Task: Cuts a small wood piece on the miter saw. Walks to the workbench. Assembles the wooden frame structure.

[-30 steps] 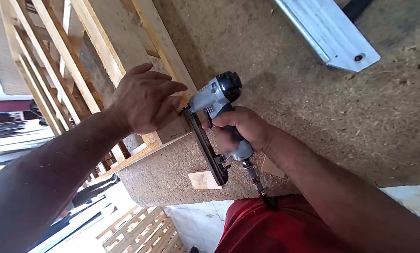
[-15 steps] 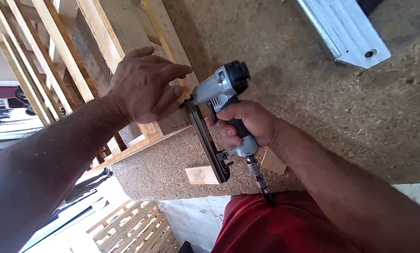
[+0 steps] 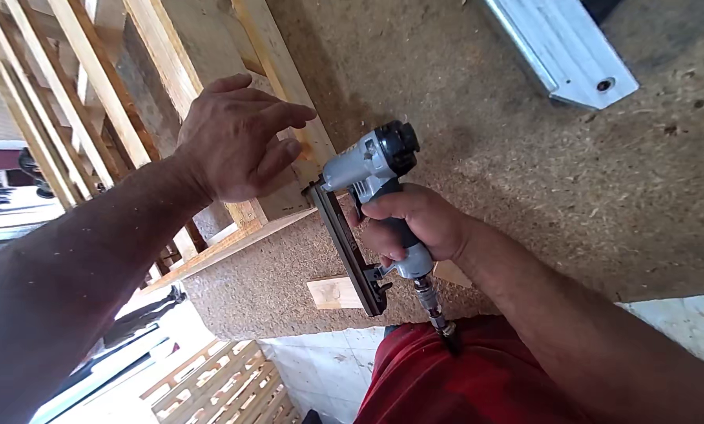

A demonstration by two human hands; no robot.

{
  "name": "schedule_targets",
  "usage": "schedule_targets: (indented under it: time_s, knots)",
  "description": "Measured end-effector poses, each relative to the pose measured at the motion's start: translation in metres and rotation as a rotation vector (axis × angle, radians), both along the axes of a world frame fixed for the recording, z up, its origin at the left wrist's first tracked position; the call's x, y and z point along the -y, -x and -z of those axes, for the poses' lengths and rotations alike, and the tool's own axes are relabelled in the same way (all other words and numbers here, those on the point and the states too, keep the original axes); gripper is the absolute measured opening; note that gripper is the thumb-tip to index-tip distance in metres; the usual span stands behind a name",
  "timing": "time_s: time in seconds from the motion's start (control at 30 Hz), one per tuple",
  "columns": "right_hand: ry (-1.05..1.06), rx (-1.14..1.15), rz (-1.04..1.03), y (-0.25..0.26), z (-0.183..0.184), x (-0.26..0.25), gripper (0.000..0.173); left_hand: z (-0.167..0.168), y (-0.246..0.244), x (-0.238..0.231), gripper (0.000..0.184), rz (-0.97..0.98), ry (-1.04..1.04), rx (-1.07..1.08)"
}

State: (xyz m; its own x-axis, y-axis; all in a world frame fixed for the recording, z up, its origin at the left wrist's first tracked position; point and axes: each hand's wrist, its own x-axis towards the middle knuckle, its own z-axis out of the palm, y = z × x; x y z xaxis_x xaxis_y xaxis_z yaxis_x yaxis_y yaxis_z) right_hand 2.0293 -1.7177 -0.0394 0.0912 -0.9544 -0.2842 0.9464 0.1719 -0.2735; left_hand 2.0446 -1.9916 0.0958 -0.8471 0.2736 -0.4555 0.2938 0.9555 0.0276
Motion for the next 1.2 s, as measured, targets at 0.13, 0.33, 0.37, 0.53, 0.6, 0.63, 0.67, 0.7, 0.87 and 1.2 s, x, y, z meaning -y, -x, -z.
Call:
schedule_targets:
  time_s: [0.13,0.33,0.37,0.53,0.6,0.63,0.67,0.7,0.87,1.2]
  knots:
    - [-0.008,0.019,0.001,-0.006,0.002,-0.005,0.026,0.0,0.0,-0.001,0.061,-0.01,-0.006,-0.005]
    - [-0.002,0.039,-0.01,-0.01,0.003,-0.01,0.024,0.001,-0.002,0.0,0.062,-0.012,-0.015,-0.022]
    - [-0.003,0.034,-0.004,-0.011,0.003,-0.01,0.026,0.001,-0.002,-0.001,0.062,-0.01,-0.016,-0.024]
    - [-0.003,0.0,-0.007,-0.01,-0.001,-0.016,0.026,-0.001,-0.001,-0.001,0.061,-0.004,-0.011,-0.001]
    - [0.013,0.0,0.02,-0.007,0.008,-0.029,0.033,0.001,-0.001,-0.001,0.063,0.012,-0.011,-0.01]
    - [0.015,0.012,0.046,-0.005,0.015,-0.036,0.035,0.001,0.0,0.0,0.063,0.018,-0.013,-0.019]
    - [0.007,0.024,0.077,-0.003,0.021,-0.041,0.035,0.001,-0.001,0.001,0.063,0.017,-0.015,-0.025]
    - [-0.004,0.041,0.109,0.0,0.027,-0.045,0.036,0.001,-0.001,0.002,0.062,0.013,-0.017,-0.027]
    - [-0.031,0.109,0.124,0.007,0.043,-0.037,0.041,0.003,-0.002,0.002,0.061,0.01,-0.025,-0.043]
    - [-0.036,0.179,0.025,-0.015,0.054,-0.015,0.036,0.003,-0.003,0.003,0.06,0.006,-0.041,-0.052]
